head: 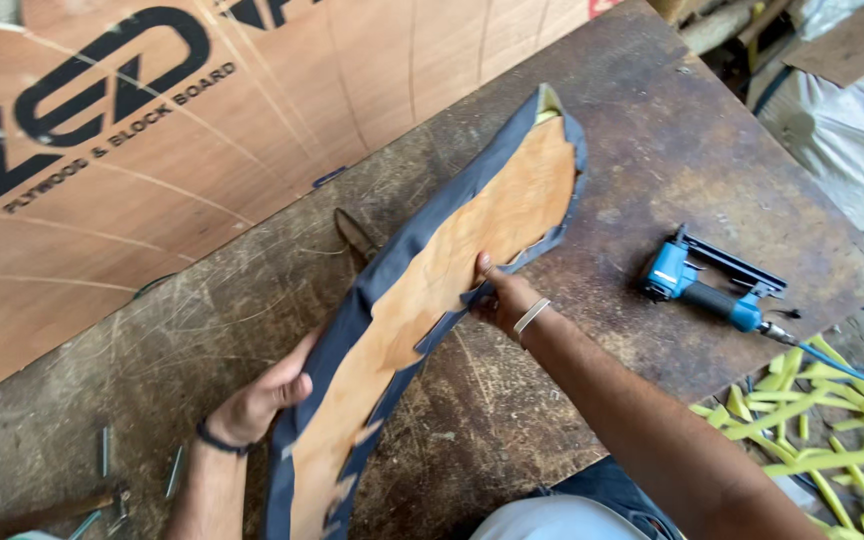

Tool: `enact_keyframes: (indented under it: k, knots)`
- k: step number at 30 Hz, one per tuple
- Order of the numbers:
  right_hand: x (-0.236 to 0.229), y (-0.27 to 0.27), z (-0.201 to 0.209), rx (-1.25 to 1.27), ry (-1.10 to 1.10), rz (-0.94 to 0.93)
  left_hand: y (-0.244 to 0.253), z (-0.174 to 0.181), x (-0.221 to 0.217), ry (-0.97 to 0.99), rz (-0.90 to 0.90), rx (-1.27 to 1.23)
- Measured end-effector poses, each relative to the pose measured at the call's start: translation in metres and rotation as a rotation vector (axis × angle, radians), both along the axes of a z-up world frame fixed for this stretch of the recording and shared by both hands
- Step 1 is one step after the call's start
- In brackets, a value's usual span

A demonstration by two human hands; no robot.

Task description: The person uses a pneumatic staple gun to attach dark fabric to the edge of a curved wooden board. They repeatedly pull the fabric taut, staple it in place, and trim the excess material with scissors.

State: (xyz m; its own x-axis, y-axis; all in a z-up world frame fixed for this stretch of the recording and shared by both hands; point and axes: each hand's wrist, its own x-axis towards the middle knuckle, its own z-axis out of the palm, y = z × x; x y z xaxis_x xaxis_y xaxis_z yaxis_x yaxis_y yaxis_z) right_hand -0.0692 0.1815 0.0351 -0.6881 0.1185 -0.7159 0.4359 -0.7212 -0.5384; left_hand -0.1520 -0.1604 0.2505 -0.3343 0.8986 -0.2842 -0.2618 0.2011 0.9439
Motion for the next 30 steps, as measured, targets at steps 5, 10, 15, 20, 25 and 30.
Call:
enact_keyframes:
  k: [5, 10, 15, 20, 25, 30]
  knots:
    - [0.046, 0.002, 0.007, 0.017, 0.006, 0.226, 0.136, -0.058, -0.024, -0.165, -0.006, 0.122]
    - [0.089, -0.002, 0.021, 0.265, -0.125, 0.408, 0.236, -0.131, -0.05, -0.141, 0.124, 0.042]
    - [0.096, 0.03, 0.037, 1.607, 0.076, 0.047, 0.24, -0.183, -0.047, -0.167, 0.191, -0.121]
    - [0.058, 0.078, 0.068, 0.493, 0.243, -0.047, 0.282, -0.197, -0.04, -0.38, 0.261, -0.202]
    - [0.034, 0.105, 0.115, 0.324, 0.146, -0.002, 0.32, -0.157, -0.021, -0.862, 0.053, 0.116]
    - [0.024, 0.139, 0.143, 0.318, -0.132, 0.102, 0.356, -0.128, -0.03, -0.008, -0.305, 0.056]
